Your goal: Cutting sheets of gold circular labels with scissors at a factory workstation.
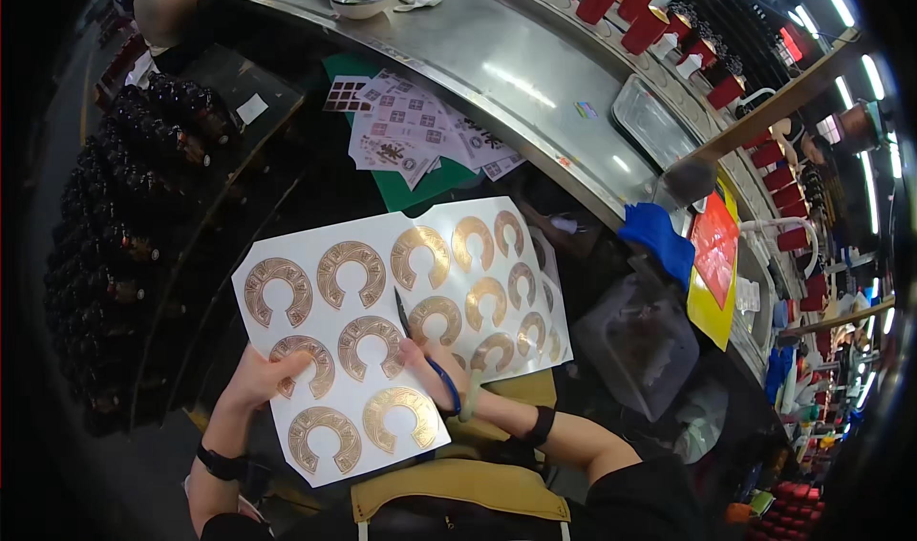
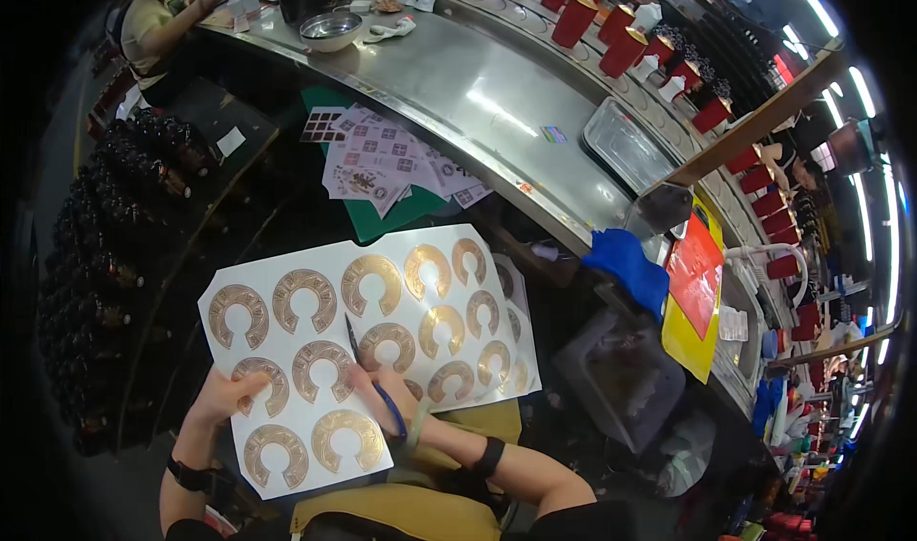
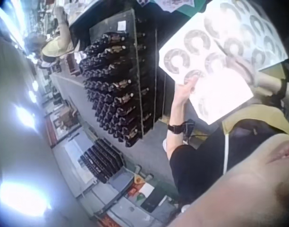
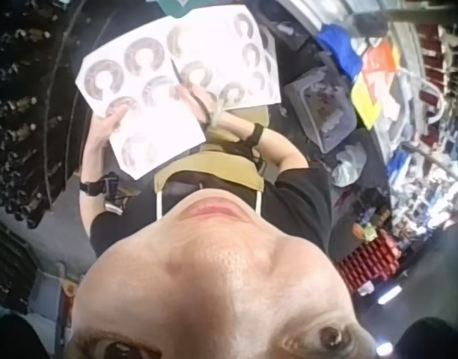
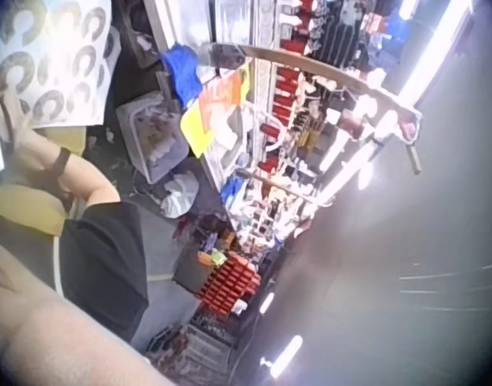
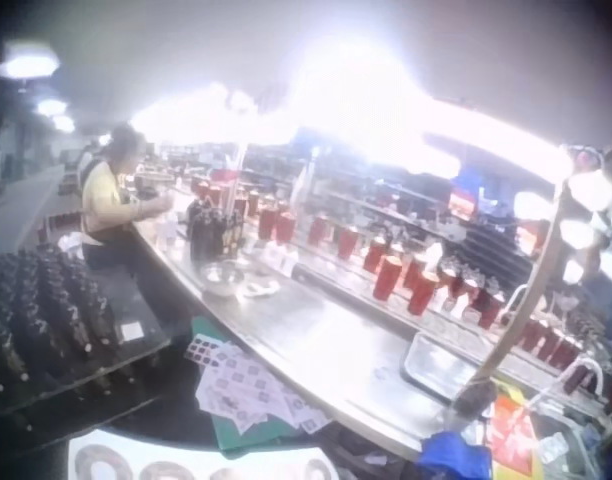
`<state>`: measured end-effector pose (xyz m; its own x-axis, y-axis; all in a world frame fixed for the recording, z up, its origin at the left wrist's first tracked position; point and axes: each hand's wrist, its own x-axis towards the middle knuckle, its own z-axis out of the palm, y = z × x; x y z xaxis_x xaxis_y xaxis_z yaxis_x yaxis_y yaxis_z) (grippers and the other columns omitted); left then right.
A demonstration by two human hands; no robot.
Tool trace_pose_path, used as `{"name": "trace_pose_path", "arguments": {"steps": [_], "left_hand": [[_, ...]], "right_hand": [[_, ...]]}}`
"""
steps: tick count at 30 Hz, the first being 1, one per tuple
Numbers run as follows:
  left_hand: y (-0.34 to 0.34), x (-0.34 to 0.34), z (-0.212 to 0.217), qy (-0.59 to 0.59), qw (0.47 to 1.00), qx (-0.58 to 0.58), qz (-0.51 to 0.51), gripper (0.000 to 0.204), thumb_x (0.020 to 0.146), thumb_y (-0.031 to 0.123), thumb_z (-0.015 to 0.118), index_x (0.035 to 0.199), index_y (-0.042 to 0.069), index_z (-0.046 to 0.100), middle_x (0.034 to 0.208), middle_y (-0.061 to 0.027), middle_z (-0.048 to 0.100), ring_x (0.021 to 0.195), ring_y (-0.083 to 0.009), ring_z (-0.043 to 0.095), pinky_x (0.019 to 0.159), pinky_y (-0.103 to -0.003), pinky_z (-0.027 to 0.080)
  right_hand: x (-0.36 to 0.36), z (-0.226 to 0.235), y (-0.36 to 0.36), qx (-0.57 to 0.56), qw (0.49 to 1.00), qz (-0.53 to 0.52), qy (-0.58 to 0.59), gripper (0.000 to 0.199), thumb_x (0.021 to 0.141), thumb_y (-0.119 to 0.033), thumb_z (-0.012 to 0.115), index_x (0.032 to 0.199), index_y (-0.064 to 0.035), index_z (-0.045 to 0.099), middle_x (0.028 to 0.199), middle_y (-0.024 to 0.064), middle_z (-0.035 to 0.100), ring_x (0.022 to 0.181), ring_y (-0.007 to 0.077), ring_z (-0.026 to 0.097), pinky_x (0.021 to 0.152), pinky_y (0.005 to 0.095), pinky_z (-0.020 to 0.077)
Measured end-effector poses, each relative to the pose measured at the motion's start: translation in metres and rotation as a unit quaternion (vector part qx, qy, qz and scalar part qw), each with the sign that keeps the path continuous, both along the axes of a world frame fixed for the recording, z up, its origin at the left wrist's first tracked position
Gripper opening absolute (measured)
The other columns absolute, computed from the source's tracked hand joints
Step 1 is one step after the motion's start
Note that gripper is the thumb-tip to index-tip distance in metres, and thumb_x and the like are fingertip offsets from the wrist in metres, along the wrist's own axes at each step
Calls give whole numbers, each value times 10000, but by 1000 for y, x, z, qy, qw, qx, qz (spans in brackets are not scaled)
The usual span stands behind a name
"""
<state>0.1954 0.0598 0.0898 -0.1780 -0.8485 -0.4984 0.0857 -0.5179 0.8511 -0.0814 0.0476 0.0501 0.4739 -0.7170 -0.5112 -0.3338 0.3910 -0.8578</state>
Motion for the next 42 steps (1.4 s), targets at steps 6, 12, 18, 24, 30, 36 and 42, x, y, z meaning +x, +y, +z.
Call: {"name": "trace_pose_path", "arguments": {"steps": [6,12,18,24,30,36,42], "left_hand": [[3,2,-4,-43,999,11,3,423,839,34,636,1242,-32,525,1101,-90,639,937,-133,623,767,-273,527],[-4,11,3,68,996,2,-54,611,711,40,752,1258,-52,493,1146,-120,623,1023,-184,623,853,-316,529],[-28,-12,-5,-15,990,44,135,383,877,103,678,1208,-36,544,1084,-115,648,932,-170,653,783,-296,548],[-37,-12,-19,-88,989,-117,33,243,910,92,633,1124,-20,599,1000,-95,670,855,-115,646,711,-264,542],[-40,-12,-15,-51,990,-132,27,244,913,96,633,1129,-12,597,1003,-83,673,868,-112,649,726,-259,544],[-38,-13,-18,-62,991,-114,34,244,911,107,639,1120,-12,602,1003,-84,672,858,-112,650,721,-259,546],[-41,-13,-20,-65,989,-131,18,243,907,111,643,1107,-25,613,979,-73,676,819,-97,642,697,-249,543]], "right_hand": [[4,-25,18,-134,989,-62,12,539,976,-401,389,868,58,650,705,271,613,665,308,629,686,403,477],[-7,-27,18,-80,995,-57,34,572,974,-446,377,856,62,611,659,289,556,639,412,584,638,453,445],[-11,-15,24,-119,990,1,77,728,980,-554,307,809,97,585,618,273,516,615,384,551,643,455,438],[-14,-19,16,0,996,-59,-67,1022,882,-769,106,1175,107,544,1084,201,624,1044,222,546,954,345,409],[-19,-16,-3,11,999,-48,21,857,958,-657,234,888,95,639,741,170,639,716,215,599,705,354,474],[-6,-20,3,-85,991,-93,47,658,989,-451,362,712,93,605,573,150,558,557,192,520,579,376,428],[-4,-30,16,-109,983,-147,11,578,978,-382,416,741,101,628,568,114,574,559,157,519,571,358,443]]}}
